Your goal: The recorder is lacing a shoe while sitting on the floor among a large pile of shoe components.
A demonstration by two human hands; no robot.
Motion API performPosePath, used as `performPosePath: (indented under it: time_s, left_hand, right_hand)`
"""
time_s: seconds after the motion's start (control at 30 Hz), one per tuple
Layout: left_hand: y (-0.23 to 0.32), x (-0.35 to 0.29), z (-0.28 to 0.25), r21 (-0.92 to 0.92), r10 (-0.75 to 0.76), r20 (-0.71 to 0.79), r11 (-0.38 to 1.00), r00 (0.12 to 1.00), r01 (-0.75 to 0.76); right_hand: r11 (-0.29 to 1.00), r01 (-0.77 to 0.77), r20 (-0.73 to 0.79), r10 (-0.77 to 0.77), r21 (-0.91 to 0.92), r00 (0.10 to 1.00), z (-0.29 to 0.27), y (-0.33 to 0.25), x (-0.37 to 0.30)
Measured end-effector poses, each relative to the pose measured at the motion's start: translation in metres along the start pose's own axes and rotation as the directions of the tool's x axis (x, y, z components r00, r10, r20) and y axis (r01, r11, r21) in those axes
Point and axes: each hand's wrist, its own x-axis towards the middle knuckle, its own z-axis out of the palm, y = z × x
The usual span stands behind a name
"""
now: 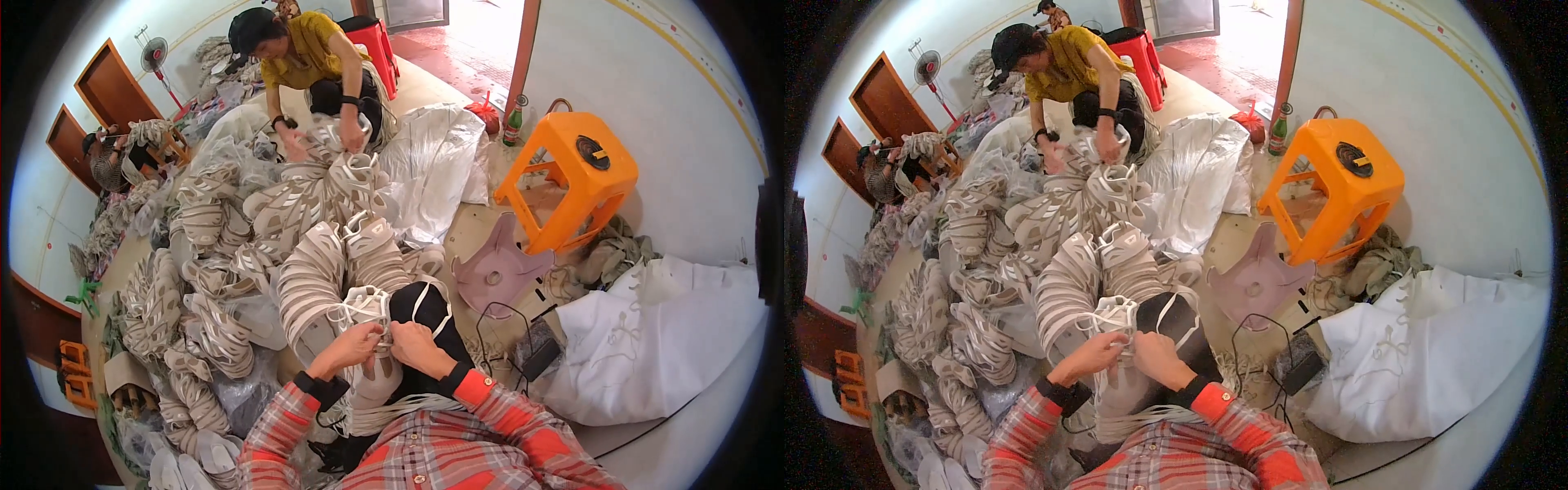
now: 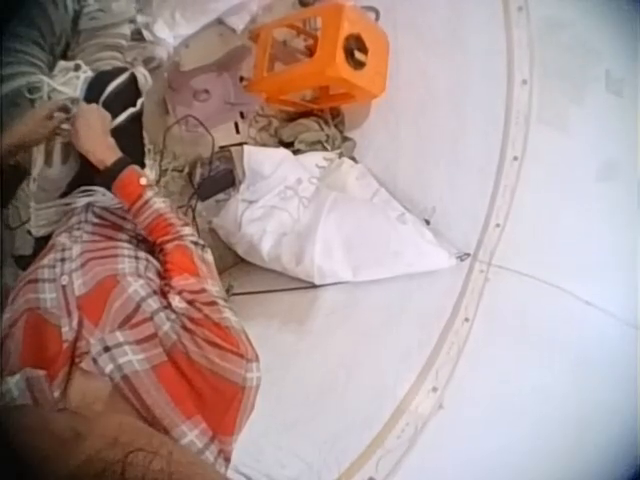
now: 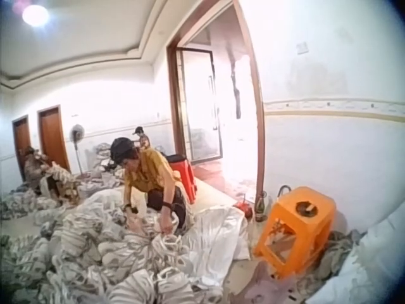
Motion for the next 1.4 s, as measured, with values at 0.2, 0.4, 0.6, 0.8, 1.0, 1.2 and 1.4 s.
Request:
performPosePath:
  time_s: [0.2,0.4,0.6,0.8,1.0,1.2,1.4]
  left_hand:
    - [-0.01,-0.001,-0.025,-0.357,-0.081,0.386,0.905,0.919,0.23]
    - [-0.018,0.029,-0.02,-0.169,-0.068,0.359,0.976,0.931,0.137]
    - [-0.015,0.041,-0.014,-0.063,0.024,0.213,0.998,0.977,-0.011]
    - [-0.005,0.045,-0.015,0.391,0.149,0.271,0.885,0.951,-0.251]
    - [0.003,0.009,-0.033,0.795,0.522,0.072,0.485,0.85,-0.365]
    - [-0.032,-0.03,-0.05,0.151,0.037,0.082,0.987,0.996,-0.05]
    - [-0.043,-0.044,-0.006,-0.944,0.132,-0.075,-0.328,0.988,-0.027]
  right_hand:
    - [1.0,0.002,0.084,-0.003,0.014,0.996,-0.001,-0.009,0.01]
    - [0.999,0.036,0.146,-0.04,0.029,0.989,-0.022,-0.007,0.004]
    - [0.995,-0.102,0.017,0.101,0.015,0.995,0.005,-0.005,0.005]
    - [0.991,-0.079,0.117,0.066,0.108,0.991,0.008,0.003,0.009]
    - [0.961,0.274,-0.111,-0.27,0.023,0.956,-0.023,-0.002,-0.014]
    - [0.875,0.307,0.117,-0.284,-0.374,0.952,-0.028,-0.007,-0.013]
    - [0.937,0.272,0.091,-0.258,-0.219,0.962,-0.034,0.009,0.005]
